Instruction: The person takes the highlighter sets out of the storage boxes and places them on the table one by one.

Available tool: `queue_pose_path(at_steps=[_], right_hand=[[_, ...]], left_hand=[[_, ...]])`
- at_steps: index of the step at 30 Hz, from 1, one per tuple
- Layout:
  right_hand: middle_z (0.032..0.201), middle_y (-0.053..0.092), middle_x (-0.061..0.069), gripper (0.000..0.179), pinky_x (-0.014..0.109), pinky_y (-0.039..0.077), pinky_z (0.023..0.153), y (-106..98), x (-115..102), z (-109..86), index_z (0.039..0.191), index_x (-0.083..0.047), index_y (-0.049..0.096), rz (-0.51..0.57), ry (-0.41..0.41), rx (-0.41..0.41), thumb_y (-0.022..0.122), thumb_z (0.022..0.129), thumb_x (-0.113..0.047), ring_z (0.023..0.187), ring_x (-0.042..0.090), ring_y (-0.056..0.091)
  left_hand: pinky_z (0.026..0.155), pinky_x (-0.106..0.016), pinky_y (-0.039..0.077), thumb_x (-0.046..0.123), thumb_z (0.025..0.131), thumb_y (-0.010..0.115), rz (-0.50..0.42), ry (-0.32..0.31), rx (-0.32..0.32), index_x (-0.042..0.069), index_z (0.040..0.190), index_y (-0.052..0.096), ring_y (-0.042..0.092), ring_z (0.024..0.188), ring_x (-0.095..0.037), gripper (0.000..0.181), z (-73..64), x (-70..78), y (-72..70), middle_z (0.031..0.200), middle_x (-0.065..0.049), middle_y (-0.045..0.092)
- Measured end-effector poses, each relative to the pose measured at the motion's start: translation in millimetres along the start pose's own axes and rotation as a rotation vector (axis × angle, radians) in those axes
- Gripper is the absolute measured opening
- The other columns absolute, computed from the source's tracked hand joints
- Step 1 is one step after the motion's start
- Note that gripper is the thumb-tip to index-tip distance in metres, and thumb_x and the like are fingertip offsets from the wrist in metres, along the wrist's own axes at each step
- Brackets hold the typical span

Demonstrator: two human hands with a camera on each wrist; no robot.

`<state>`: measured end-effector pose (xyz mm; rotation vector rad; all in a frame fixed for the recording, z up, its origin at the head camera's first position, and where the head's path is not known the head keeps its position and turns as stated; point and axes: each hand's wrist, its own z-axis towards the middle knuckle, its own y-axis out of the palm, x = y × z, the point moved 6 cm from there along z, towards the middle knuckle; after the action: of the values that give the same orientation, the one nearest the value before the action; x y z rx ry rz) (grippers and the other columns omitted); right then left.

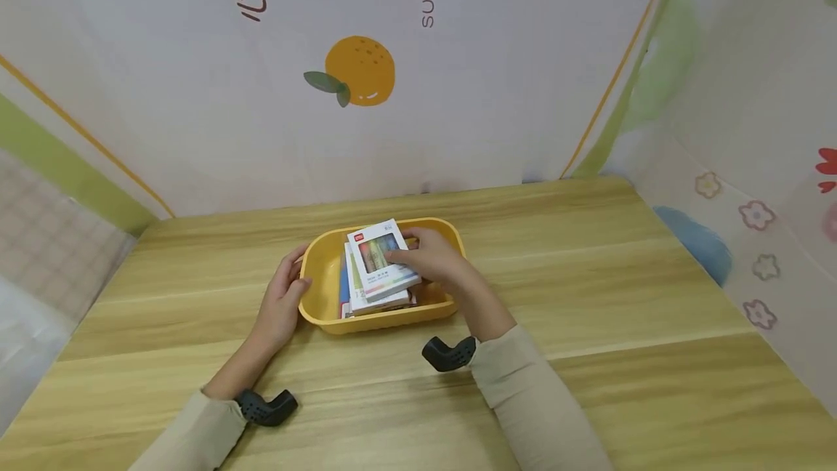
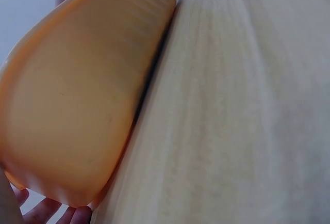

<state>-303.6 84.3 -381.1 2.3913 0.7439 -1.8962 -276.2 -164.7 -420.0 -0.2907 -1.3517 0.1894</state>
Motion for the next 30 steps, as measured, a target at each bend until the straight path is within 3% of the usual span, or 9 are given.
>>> queue_pose_path(at_steps=[6,14,22,30], right_hand=[[0.118,0.069,0.02,0.063,0.025,0.054,0.052,-1,-4,-0.5,0.154,-0.008,0.038,0.071,-0.037,0.001,0.064,0.098,-0.023,0.068,0.014,0.069],[0.122,0.067,0.022,0.061,0.026,0.054,0.052,-8,-5,-8.5,0.153,-0.012,0.037,0.094,-0.051,0.023,0.062,0.099,-0.022,0.068,0.015,0.069],[0.133,0.059,0.024,0.068,0.025,0.057,0.061,-19,-2,-18.0,0.157,-0.013,0.031,0.141,-0.043,0.013,0.062,0.099,-0.026,0.078,0.016,0.071],[0.14,0.054,0.023,0.072,0.023,0.057,0.075,-42,1,-26.6,0.158,-0.012,0.029,0.087,-0.016,0.051,0.063,0.098,-0.03,0.087,0.013,0.069]], left_hand=[[0.091,-0.008,0.044,0.005,0.099,0.04,-0.018,0.007,0.013,0.012,0.155,0.035,0.05,0.137,-0.034,0.057,-1.0,-1.0,-1.2,0.153,-0.019,0.048],[0.09,-0.009,0.045,0.006,0.099,0.04,-0.024,0.003,0.005,0.012,0.155,0.035,0.051,0.135,-0.033,0.056,-0.4,-0.1,-0.2,0.152,-0.019,0.049],[0.09,-0.01,0.045,0.006,0.1,0.041,-0.015,-0.001,0.008,0.013,0.155,0.035,0.052,0.135,-0.034,0.056,-1.2,-0.9,-0.7,0.151,-0.018,0.05],[0.089,-0.012,0.046,0.007,0.1,0.041,-0.012,0.002,-0.004,0.014,0.156,0.034,0.054,0.132,-0.034,0.056,0.2,-0.4,-0.3,0.151,-0.018,0.05]])
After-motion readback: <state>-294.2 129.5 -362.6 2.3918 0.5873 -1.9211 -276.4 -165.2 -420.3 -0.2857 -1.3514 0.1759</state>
